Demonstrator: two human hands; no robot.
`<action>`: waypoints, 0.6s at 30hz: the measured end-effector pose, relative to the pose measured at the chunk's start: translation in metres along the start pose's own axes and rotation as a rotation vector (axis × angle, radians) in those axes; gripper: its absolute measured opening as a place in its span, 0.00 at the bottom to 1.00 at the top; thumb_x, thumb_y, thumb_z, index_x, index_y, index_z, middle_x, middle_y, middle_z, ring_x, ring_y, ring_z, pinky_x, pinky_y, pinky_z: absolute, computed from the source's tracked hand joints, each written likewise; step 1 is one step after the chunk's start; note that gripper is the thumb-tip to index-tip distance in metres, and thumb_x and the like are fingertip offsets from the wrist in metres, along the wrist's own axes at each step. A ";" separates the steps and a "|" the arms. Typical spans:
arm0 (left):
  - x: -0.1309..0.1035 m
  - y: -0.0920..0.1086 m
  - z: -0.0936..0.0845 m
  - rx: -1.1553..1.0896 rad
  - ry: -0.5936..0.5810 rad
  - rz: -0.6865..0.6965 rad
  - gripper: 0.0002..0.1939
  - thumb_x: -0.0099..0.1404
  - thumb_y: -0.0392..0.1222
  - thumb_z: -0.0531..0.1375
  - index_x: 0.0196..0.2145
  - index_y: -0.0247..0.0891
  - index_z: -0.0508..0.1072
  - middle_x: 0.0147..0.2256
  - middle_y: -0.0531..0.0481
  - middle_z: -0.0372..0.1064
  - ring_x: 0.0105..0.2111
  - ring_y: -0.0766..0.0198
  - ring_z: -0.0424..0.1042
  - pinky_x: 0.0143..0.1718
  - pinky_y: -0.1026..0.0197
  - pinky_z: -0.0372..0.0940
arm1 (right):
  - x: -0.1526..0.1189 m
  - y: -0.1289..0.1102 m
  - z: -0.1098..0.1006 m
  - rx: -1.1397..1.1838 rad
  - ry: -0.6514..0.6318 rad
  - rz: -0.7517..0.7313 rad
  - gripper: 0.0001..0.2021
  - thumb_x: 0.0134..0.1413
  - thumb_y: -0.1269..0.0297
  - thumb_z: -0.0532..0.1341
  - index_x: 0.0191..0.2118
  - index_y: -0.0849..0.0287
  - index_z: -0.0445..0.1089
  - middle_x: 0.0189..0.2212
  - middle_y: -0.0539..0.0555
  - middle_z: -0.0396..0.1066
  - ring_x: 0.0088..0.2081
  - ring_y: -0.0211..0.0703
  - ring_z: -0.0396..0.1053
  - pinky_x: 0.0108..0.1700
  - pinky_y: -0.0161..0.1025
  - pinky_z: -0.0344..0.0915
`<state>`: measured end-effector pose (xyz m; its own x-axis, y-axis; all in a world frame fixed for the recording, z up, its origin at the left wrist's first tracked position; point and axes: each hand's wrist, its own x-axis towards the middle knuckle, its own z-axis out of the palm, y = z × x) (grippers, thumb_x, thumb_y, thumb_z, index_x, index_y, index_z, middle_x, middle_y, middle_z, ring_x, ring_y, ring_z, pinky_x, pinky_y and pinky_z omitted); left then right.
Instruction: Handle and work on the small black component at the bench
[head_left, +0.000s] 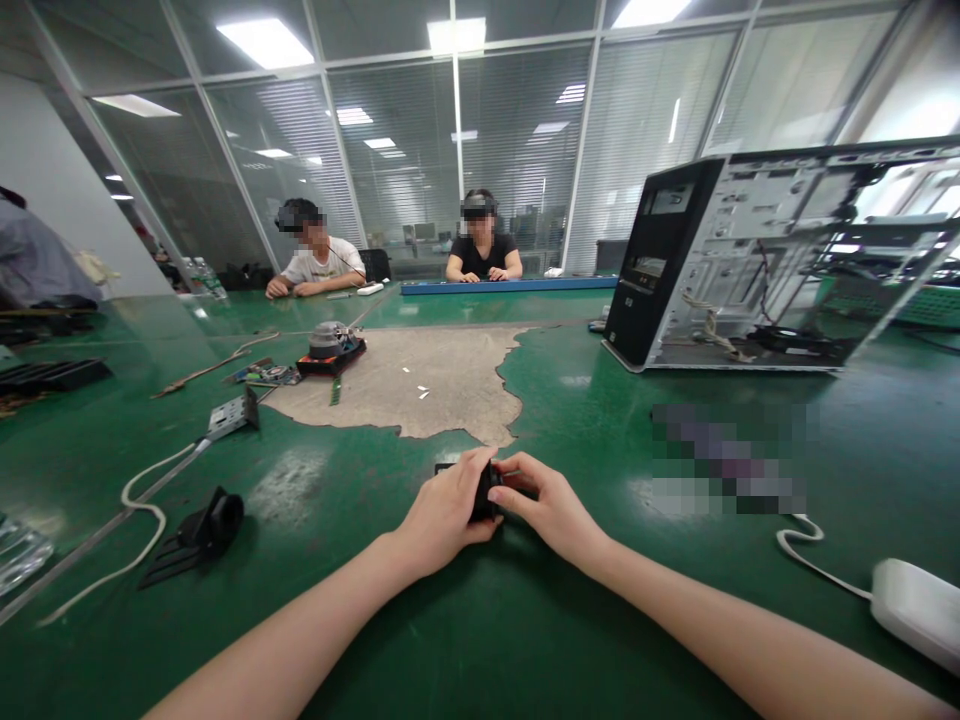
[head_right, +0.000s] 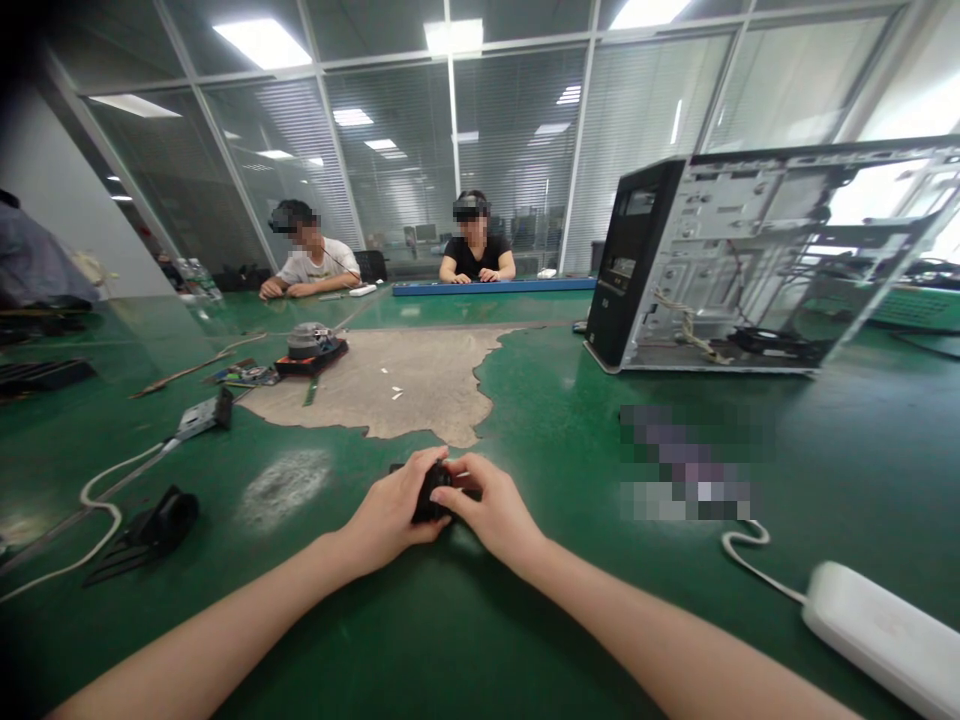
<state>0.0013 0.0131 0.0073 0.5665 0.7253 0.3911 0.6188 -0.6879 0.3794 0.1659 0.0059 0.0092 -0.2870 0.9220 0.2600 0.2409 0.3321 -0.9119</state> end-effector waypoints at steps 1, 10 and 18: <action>0.000 0.000 -0.001 -0.020 0.000 0.009 0.37 0.52 0.39 0.59 0.54 0.42 0.43 0.52 0.44 0.53 0.48 0.55 0.60 0.46 0.52 0.60 | 0.000 0.001 0.000 0.009 -0.001 -0.002 0.08 0.47 0.65 0.59 0.35 0.58 0.64 0.33 0.51 0.68 0.36 0.41 0.68 0.41 0.40 0.65; -0.001 -0.002 -0.006 -0.107 0.008 -0.031 0.33 0.51 0.40 0.62 0.51 0.46 0.50 0.49 0.50 0.58 0.47 0.58 0.62 0.47 0.54 0.59 | -0.001 0.006 -0.002 0.015 0.013 -0.055 0.09 0.45 0.66 0.61 0.35 0.57 0.64 0.34 0.50 0.67 0.39 0.40 0.67 0.44 0.39 0.64; 0.000 -0.001 -0.001 -0.023 0.013 -0.021 0.34 0.53 0.39 0.59 0.54 0.42 0.46 0.51 0.45 0.54 0.49 0.56 0.59 0.46 0.51 0.60 | -0.001 0.005 -0.002 0.034 0.006 -0.036 0.08 0.51 0.65 0.56 0.39 0.57 0.63 0.36 0.52 0.66 0.37 0.40 0.68 0.42 0.39 0.64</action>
<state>0.0001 0.0137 0.0080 0.5466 0.7392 0.3934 0.6174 -0.6731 0.4071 0.1689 0.0065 0.0051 -0.2896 0.9106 0.2950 0.1983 0.3585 -0.9122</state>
